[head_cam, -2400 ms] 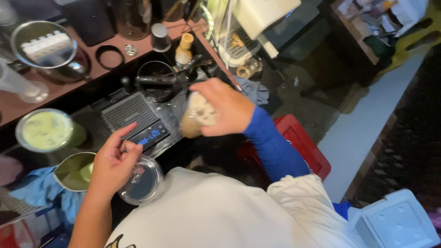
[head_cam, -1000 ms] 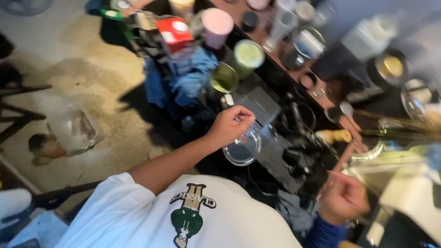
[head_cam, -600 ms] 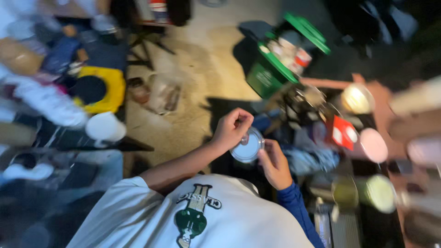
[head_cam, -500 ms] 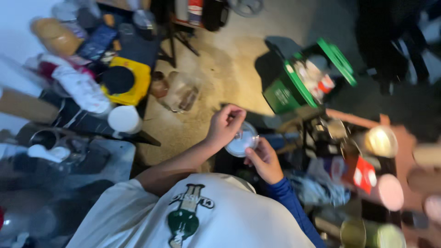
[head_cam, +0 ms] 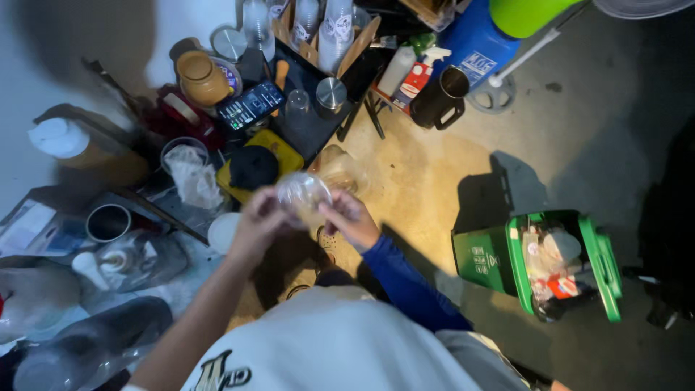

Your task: The person prepares a beverage by pouring milk into a cup on a scale, adding ice from a cooler, and drizzling a brown sauce on top. They then place a lid on the cup and handle a plastic bag of straws.

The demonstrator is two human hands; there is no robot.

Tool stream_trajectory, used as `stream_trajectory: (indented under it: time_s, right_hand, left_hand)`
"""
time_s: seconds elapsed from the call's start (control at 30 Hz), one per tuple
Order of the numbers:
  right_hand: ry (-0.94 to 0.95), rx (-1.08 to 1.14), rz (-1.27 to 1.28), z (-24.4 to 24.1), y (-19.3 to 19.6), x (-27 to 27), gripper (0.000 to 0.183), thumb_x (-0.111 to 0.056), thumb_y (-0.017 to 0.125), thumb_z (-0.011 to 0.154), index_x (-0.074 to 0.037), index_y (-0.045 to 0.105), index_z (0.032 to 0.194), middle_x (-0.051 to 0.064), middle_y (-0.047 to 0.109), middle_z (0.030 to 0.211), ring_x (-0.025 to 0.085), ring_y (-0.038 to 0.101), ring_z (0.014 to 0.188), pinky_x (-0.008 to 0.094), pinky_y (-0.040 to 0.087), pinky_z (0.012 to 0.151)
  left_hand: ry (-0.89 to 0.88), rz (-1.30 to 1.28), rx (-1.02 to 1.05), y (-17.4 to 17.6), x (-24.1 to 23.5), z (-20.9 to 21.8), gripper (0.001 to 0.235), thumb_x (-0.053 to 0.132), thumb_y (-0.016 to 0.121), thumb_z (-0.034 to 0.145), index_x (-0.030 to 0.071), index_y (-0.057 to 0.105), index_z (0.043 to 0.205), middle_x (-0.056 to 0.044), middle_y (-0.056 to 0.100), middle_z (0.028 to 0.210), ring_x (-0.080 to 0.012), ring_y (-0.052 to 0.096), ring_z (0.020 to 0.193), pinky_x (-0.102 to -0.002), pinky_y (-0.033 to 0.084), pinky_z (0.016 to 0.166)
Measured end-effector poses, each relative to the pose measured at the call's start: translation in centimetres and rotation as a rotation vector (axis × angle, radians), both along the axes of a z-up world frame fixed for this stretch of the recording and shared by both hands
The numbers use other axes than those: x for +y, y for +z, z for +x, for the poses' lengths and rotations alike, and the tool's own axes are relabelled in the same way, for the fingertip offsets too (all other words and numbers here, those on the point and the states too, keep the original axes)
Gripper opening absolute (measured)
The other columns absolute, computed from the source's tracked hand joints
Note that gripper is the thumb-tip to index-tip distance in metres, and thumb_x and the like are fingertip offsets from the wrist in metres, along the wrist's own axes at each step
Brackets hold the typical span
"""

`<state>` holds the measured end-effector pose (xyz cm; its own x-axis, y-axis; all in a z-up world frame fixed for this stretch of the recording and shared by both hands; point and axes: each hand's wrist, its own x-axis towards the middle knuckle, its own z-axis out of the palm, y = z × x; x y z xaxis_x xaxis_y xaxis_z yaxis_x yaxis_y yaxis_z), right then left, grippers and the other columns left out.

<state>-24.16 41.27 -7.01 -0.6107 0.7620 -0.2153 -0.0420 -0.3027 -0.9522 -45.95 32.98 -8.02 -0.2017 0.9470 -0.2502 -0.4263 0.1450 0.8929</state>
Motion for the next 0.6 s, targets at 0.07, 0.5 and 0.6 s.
stream_trajectory:
  time_s: [0.07, 0.5, 0.6]
  right_hand:
    - [-0.059, -0.076, -0.025, 0.1, -1.0, 4.0, 0.039, -0.020, 0.062, 0.098, -0.011, 0.051, 0.134, 0.004, 0.064, 0.119, 0.009, 0.066, 0.071, 0.025, 0.057, 0.066]
    - [-0.219, -0.405, -0.286, 19.3, -13.3, 15.4, 0.027, -0.021, 0.065, 0.099, -0.006, 0.063, 0.120, 0.003, 0.072, 0.094, 0.013, 0.066, 0.073, 0.030, 0.058, 0.066]
    - [-0.239, -0.470, -0.370, 20.8, -13.7, 14.7, 0.027, -0.021, 0.066, 0.098, -0.006, 0.064, 0.121, 0.003, 0.072, 0.093, 0.012, 0.066, 0.073, 0.030, 0.058, 0.066]
  left_hand:
    - [0.113, 0.143, 0.125, -1.4, 5.6, -1.4, 0.029, 0.007, 0.072, 0.094, 0.002, 0.060, 0.120, -0.003, 0.071, 0.104, -0.0134, 0.069, 0.093, -0.029, 0.059, 0.081]
    - [0.238, 0.252, 1.354, -0.7, 60.0, -10.8, 0.057, 0.007, 0.063, 0.091, 0.007, 0.047, 0.146, -0.025, 0.067, 0.124, -0.0462, 0.064, 0.111, -0.054, 0.050, 0.094]
    - [-0.002, 0.048, 1.341, -4.4, 66.2, -10.2, 0.066, 0.007, 0.065, 0.084, 0.010, 0.044, 0.147, -0.028, 0.062, 0.128, -0.0461, 0.058, 0.118, -0.054, 0.045, 0.098]
